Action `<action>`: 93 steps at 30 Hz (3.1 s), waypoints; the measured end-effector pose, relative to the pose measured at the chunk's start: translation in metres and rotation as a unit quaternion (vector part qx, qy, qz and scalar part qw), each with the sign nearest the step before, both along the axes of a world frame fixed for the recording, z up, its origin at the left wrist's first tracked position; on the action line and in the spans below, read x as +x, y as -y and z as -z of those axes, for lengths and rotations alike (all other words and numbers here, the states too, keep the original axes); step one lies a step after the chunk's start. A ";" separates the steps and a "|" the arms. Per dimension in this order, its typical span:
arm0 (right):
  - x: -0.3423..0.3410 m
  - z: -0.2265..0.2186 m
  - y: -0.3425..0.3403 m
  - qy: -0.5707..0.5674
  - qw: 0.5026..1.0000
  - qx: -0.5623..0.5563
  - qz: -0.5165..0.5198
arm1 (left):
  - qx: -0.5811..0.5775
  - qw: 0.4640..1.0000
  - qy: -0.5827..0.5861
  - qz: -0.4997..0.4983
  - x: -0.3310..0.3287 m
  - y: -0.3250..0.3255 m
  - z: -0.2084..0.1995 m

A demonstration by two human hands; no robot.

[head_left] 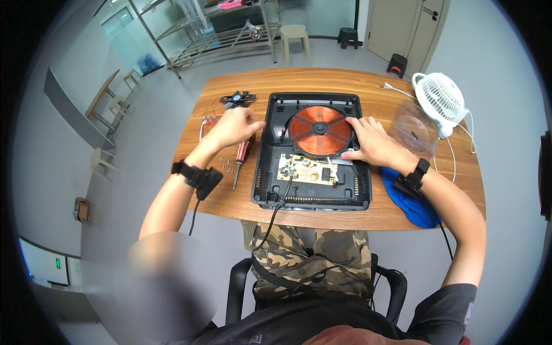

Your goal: The person uses a screwdriver to remove screws from a black electronic device with a copper-colored circular component. They detach a small fan and place it on the table, then continue unscrewing and removing parts from the device.

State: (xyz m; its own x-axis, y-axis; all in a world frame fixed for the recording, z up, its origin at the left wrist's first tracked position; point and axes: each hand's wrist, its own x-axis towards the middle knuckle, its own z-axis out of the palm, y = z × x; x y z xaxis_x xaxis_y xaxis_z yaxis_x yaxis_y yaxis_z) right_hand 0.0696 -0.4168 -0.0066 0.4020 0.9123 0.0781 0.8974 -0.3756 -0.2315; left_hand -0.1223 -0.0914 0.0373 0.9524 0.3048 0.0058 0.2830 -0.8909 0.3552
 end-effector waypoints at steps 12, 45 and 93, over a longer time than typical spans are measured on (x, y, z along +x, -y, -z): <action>0.009 0.007 -0.013 -0.022 0.999 -0.024 -0.011 | -0.021 1.000 -0.005 -0.014 0.056 0.044 0.028; -0.006 -0.011 -0.016 -0.189 0.978 0.029 -0.087 | -0.245 0.959 0.084 -0.115 0.030 0.053 0.041; 0.023 -0.002 -0.034 -0.599 0.796 0.045 0.080 | -0.068 0.993 -0.018 0.100 -0.041 0.078 0.044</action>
State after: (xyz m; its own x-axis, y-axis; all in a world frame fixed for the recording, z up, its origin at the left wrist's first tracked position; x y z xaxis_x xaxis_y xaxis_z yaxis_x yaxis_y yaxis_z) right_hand 0.0930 -0.3825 -0.0043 0.3487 0.8541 -0.3860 -0.0453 -0.3960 -0.9171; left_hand -0.1632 -0.1696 -0.0068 0.9927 0.1056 -0.0583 0.1206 -0.8752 0.4684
